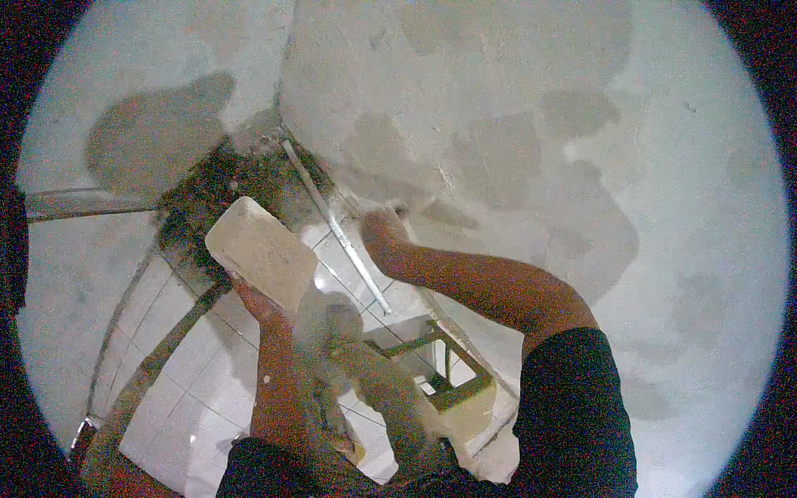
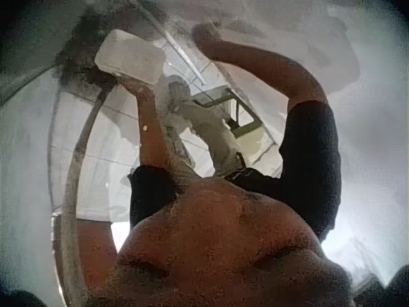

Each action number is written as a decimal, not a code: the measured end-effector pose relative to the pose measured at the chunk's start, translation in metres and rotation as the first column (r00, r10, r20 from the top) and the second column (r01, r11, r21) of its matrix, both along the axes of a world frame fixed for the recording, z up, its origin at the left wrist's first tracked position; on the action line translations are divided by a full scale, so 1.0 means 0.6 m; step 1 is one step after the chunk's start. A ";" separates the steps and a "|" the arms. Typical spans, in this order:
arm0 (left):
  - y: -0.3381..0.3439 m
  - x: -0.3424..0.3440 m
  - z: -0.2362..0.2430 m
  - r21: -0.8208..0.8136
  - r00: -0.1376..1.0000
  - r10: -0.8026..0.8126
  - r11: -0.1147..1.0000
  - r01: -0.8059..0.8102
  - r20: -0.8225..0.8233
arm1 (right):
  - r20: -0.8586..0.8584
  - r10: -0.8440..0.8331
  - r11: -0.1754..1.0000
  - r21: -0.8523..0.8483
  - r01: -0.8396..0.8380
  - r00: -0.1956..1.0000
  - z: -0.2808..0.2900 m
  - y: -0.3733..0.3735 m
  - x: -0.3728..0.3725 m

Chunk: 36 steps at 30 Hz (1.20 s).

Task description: Applying wall filler or plaster to a damaged area of a wall using a putty knife.

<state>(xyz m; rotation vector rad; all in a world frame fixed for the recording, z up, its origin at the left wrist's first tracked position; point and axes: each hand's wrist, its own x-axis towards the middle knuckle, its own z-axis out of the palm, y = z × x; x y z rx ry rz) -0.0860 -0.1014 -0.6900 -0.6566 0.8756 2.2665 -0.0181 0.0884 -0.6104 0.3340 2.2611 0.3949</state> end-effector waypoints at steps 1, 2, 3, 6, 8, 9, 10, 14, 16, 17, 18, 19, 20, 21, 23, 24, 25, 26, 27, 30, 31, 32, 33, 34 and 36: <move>0.007 0.006 -0.001 0.009 1.000 0.002 1.000 -0.002 0.007 | 0.016 0.232 0.967 0.102 -0.233 0.972 0.014 0.007 -0.019; 0.013 0.009 -0.006 0.037 1.000 -0.003 0.999 0.002 0.021 | -0.038 0.259 0.960 0.119 -0.253 0.965 0.009 0.025 -0.040; 0.018 0.012 -0.007 0.064 0.999 -0.008 0.998 0.005 0.034 | -0.094 0.286 0.953 0.135 -0.273 0.954 0.005 0.042 -0.059; 0.050 0.027 -0.001 0.020 0.996 -0.048 0.999 0.050 -0.078 | -0.207 0.158 0.987 0.060 -0.149 0.965 -0.027 0.092 -0.076; 0.050 0.026 0.013 0.005 0.997 -0.059 0.998 0.059 -0.052 | -0.163 0.089 0.996 0.031 -0.085 0.983 -0.030 0.079 -0.063; 0.051 0.027 0.017 -0.003 0.997 -0.068 0.998 0.068 -0.027 | -0.115 0.022 1.000 0.011 -0.021 0.993 -0.030 0.071 -0.050; 0.045 0.025 0.015 -0.010 0.998 -0.062 0.998 0.061 -0.032 | -0.132 0.182 0.983 0.060 -0.175 0.974 -0.024 0.058 -0.018; 0.028 0.029 -0.027 0.177 0.999 -0.035 0.983 0.038 -0.020 | -0.235 -0.104 0.990 -0.121 0.077 0.966 -0.070 0.036 0.087; 0.037 0.032 -0.019 0.284 0.999 -0.034 0.958 0.031 0.006 | -0.156 0.139 0.990 0.028 -0.136 0.978 -0.066 0.034 0.096; 0.051 0.034 0.018 0.239 1.000 0.001 0.971 -0.005 0.017 | -0.176 0.219 0.975 0.007 -0.221 0.960 -0.055 0.039 0.078; 0.059 0.038 0.037 0.192 0.999 0.039 0.981 -0.044 0.028 | -0.196 0.300 0.951 -0.012 -0.308 0.934 -0.034 0.040 0.045; 0.054 0.039 0.037 0.182 0.998 0.053 0.982 -0.056 0.019 | -0.198 0.280 0.960 0.035 -0.279 0.939 0.003 0.032 -0.015; 0.050 0.041 0.036 0.194 0.996 0.084 0.978 -0.075 -0.038 | -0.195 0.255 0.966 0.084 -0.243 0.947 0.040 0.028 -0.078; 0.050 0.047 0.031 0.211 0.990 0.111 0.973 -0.091 -0.088 | -0.265 0.381 0.923 0.165 -0.347 0.886 0.055 0.036 -0.113; 0.034 0.060 0.019 0.172 0.989 0.120 0.980 -0.103 -0.090 | -0.426 0.305 0.952 0.141 -0.270 0.852 0.037 0.063 -0.177; 0.039 0.071 0.005 0.154 0.990 0.116 0.983 -0.103 -0.078 | -0.414 0.302 0.953 0.140 -0.268 0.858 0.021 0.078 -0.184; 0.034 0.072 0.002 0.145 0.990 0.122 0.983 -0.110 -0.074 | -0.363 0.292 0.954 0.181 -0.241 0.885 0.013 0.079 -0.196; 0.032 0.073 0.000 0.071 0.990 0.119 0.991 -0.114 -0.072 | -0.310 0.278 0.951 0.225 -0.214 0.909 0.004 0.077 -0.199; 0.029 0.076 -0.002 -0.003 0.991 0.113 0.994 -0.113 -0.069 | -0.306 0.278 0.951 0.220 -0.217 0.911 -0.004 0.072 -0.180; 0.002 0.066 -0.032 -0.062 0.985 0.121 0.990 -0.129 -0.123 | -0.208 0.245 0.968 0.102 -0.228 0.947 -0.018 0.054 -0.098; 0.012 0.064 -0.031 -0.044 0.987 0.110 0.992 -0.116 -0.120 | -0.142 0.251 0.965 0.109 -0.237 0.958 -0.051 0.070 -0.060; 0.002 0.057 -0.025 -0.081 0.982 0.116 0.988 -0.129 -0.151 | -0.147 0.246 0.967 0.105 -0.232 0.958 -0.073 0.055 -0.034; 0.010 0.059 -0.028 -0.094 0.980 0.109 0.988 -0.125 -0.166 | -0.170 0.196 0.978 0.101 -0.181 0.966 -0.092 0.052 0.009; -0.008 0.063 -0.031 -0.089 0.983 0.091 0.990 -0.107 -0.162 | -0.200 0.148 0.988 0.082 -0.134 0.969 -0.100 0.039 0.047; -0.060 0.072 -0.036 0.258 0.988 0.117 0.956 -0.139 0.099 | -0.137 0.006 1.000 -0.001 -0.006 0.990 -0.087 0.018 0.089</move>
